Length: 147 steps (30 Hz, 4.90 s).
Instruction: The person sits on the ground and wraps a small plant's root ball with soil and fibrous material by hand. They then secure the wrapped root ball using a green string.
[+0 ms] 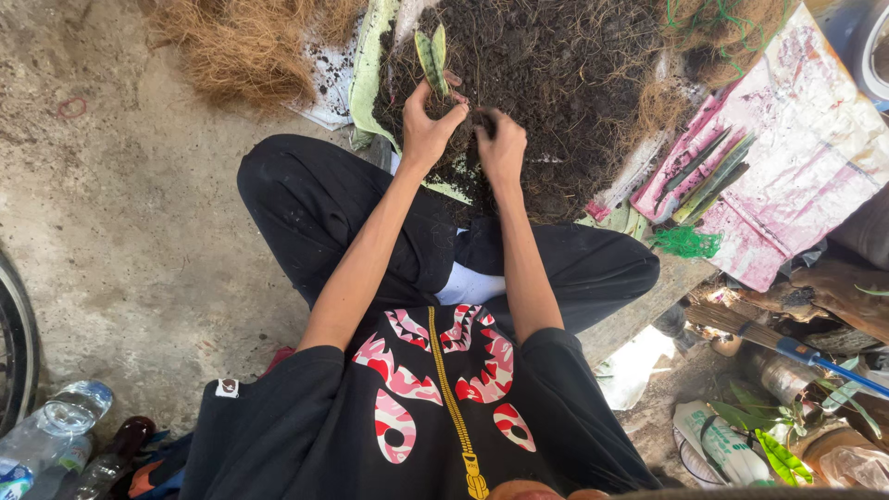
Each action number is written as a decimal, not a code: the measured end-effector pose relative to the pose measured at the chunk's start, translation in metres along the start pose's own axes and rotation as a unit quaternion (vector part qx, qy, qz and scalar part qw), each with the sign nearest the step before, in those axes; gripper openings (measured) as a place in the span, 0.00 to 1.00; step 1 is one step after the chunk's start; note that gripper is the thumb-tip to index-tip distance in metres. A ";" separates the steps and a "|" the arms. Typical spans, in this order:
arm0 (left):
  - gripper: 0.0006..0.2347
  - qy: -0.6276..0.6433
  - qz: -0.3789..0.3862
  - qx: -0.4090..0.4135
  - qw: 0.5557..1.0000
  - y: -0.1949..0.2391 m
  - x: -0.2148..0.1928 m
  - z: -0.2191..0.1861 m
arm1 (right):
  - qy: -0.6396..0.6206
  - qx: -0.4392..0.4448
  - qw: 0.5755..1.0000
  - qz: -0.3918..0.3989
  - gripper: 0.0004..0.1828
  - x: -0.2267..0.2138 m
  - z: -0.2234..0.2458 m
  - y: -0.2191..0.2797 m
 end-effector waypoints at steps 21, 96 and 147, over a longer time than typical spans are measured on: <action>0.42 0.124 -0.041 -0.190 0.973 0.006 -0.002 0.055 | -0.393 -0.204 0.894 0.070 0.36 -0.062 0.093 0.059; 0.28 0.234 0.045 -0.192 0.952 0.028 0.018 0.014 | -0.248 -0.177 0.945 -0.120 0.13 -0.080 0.067 0.093; 0.18 0.115 -0.092 -0.027 0.989 0.016 -0.001 0.022 | 0.076 -0.006 0.995 -0.066 0.54 0.022 -0.031 -0.049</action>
Point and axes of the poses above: each hand's wrist, its own y-axis away from the middle knuckle, its own x-axis out of the palm, z = x × y, the point moved 5 cm from there along -y, towards the middle knuckle, and after that the axes turned 6 degrees about x, right-handed, at the moved point
